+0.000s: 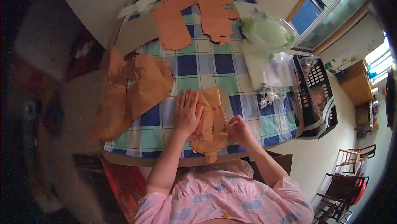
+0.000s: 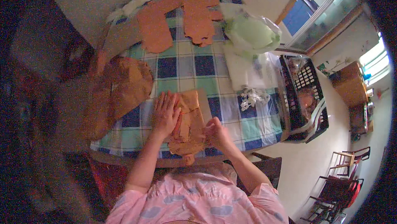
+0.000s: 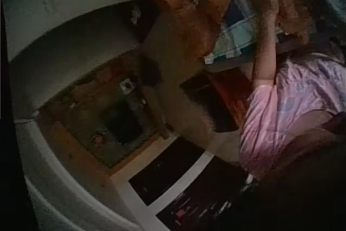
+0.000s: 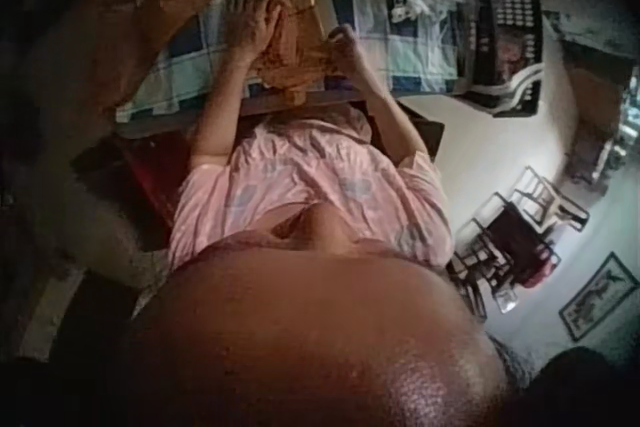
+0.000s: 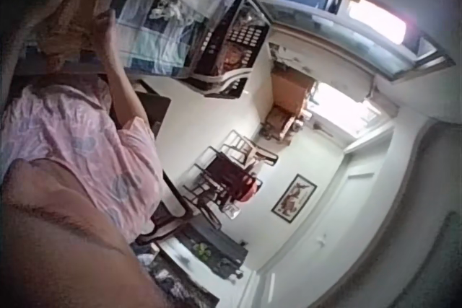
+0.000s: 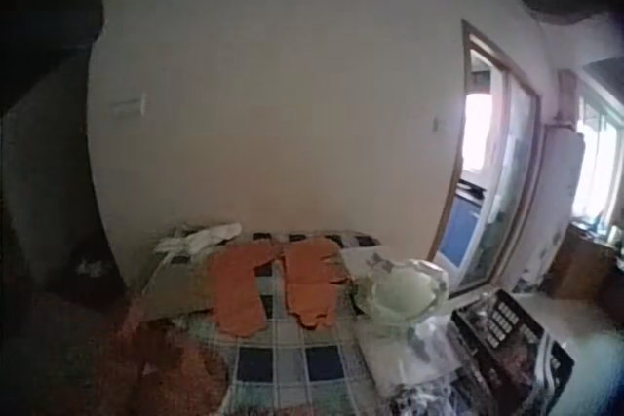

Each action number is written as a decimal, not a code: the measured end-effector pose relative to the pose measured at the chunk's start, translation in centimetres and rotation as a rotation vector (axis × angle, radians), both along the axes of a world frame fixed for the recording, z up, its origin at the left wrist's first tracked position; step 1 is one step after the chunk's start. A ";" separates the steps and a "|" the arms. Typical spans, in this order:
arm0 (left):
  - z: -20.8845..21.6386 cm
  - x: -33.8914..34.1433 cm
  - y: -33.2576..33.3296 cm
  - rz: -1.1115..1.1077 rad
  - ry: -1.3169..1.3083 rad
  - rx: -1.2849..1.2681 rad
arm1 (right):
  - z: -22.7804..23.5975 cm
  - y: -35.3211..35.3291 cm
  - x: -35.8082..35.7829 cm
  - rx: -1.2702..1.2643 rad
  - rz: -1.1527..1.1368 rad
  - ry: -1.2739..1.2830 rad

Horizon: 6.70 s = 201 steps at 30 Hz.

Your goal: Folding and arranging orange fabric pieces on a table.

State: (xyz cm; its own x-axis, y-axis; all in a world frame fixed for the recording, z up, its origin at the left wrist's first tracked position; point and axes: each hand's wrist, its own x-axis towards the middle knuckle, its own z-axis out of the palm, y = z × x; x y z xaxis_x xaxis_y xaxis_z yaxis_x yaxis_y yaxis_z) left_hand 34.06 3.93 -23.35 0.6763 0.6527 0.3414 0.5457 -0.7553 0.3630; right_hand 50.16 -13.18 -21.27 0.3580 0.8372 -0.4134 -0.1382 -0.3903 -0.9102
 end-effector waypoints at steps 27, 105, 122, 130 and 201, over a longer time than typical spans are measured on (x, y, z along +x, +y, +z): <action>0.0 -0.1 0.1 -0.021 -0.036 -0.089 | 0.3 1.1 1.1 -0.150 0.247 -0.134; 0.1 2.4 18.2 0.015 -0.052 -0.470 | -3.0 24.2 12.4 0.250 0.534 -0.846; -2.3 -2.8 7.7 0.208 -0.489 -0.574 | 1.2 12.5 10.7 -0.128 0.098 -1.131; -2.5 -2.5 4.9 0.154 -0.427 -0.641 | -3.3 12.2 11.7 0.043 -0.081 -0.977; -2.1 1.6 0.8 -0.185 -0.280 -0.021 | -0.4 -1.4 3.9 -0.054 0.190 -1.049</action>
State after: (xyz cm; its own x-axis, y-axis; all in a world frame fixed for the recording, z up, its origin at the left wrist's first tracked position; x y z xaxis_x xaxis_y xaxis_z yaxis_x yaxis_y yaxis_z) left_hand 35.70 4.69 -25.40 0.6658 0.5364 0.5187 0.2768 -0.8231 0.4959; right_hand 54.09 -14.60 -21.69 0.4223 0.9064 -0.0124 0.7717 -0.3667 -0.5197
